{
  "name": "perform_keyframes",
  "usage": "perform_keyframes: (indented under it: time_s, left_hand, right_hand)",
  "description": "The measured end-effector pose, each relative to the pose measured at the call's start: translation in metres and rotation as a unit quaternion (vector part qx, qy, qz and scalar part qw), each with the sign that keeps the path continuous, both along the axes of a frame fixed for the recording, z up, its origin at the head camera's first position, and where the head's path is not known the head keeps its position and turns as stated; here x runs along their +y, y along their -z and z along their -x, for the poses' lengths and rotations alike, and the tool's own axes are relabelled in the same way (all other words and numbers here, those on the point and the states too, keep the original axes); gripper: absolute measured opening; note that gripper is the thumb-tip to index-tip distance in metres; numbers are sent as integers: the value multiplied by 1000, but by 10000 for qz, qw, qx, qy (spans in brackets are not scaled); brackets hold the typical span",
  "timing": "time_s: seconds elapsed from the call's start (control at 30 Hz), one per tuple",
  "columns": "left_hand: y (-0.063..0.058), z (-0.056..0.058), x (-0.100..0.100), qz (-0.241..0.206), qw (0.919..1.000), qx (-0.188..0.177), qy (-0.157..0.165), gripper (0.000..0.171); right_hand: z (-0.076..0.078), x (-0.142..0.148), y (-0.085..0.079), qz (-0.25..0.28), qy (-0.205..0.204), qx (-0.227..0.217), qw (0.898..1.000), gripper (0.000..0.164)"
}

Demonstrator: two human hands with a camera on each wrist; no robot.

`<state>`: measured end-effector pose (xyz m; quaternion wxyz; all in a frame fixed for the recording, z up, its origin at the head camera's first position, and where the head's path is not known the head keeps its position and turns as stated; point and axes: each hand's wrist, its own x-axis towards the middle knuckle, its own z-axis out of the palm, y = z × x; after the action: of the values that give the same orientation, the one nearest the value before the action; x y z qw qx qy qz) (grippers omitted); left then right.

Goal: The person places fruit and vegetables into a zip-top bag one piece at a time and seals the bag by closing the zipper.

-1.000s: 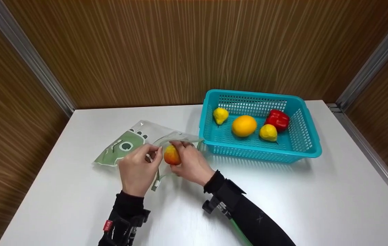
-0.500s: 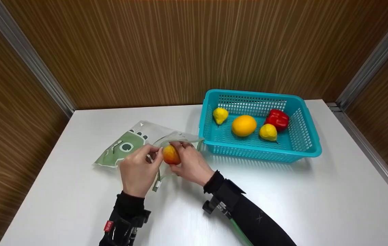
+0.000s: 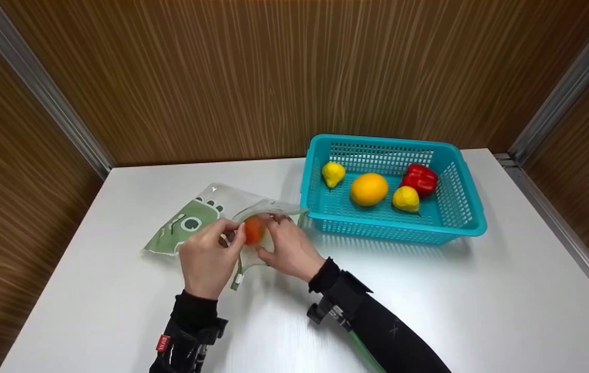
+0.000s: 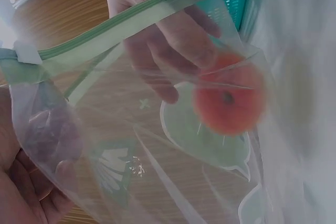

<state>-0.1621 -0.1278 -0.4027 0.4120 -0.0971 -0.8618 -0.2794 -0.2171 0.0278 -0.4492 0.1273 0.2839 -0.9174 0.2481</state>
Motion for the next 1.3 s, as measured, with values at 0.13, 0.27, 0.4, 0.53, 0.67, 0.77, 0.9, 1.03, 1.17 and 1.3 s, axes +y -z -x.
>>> perform_keyframes:
  time_s: [0.13, 0.27, 0.4, 0.53, 0.67, 0.77, 0.9, 1.03, 1.17, 1.3]
  left_hand:
    - [0, 0, 0, -57, 10000, 25, 28, 9]
    - [1, 1, -1, -63, 9999, 55, 60, 8]
    - [1, 1, -4, -65, 9999, 100, 4, 7]
    - [1, 1, -5, -91, 9999, 73, -30, 8]
    - [0, 2, -5, -117, 9999, -4, -9, 10]
    - [-1, 2, -4, -146, 9999, -30, -8, 10]
    - [-1, 2, -5, -153, 9999, -29, -19, 10]
    - [-1, 2, -5, -154, 9999, -69, -14, 10]
    - [-1, 1, -5, -139, 9998, -119, -1, 10]
    - [-1, 2, -4, -148, 9998, -102, -13, 11]
  right_hand:
    - [-5, 4, -7, 77, -179, -118, 9997, 55]
    - [-11, 11, -15, 77, -333, -183, 9992, 43]
    - [-16, 17, -22, 110, -415, -83, 9990, 38]
    - [-23, 23, -28, 55, -496, 35, 9987, 35]
    - [-31, 31, -32, -86, -566, -4, 9984, 34]
    - [-34, 41, -36, -65, -553, -62, 9984, 33]
    - [-34, 57, -40, 158, -449, -153, 9988, 32]
    - [-32, 75, -40, 460, -337, -344, 9978, 33]
    - [-30, 92, -41, 534, -180, -450, 9974, 33]
    - [-30, 110, -44, 594, -33, -422, 9973, 33]
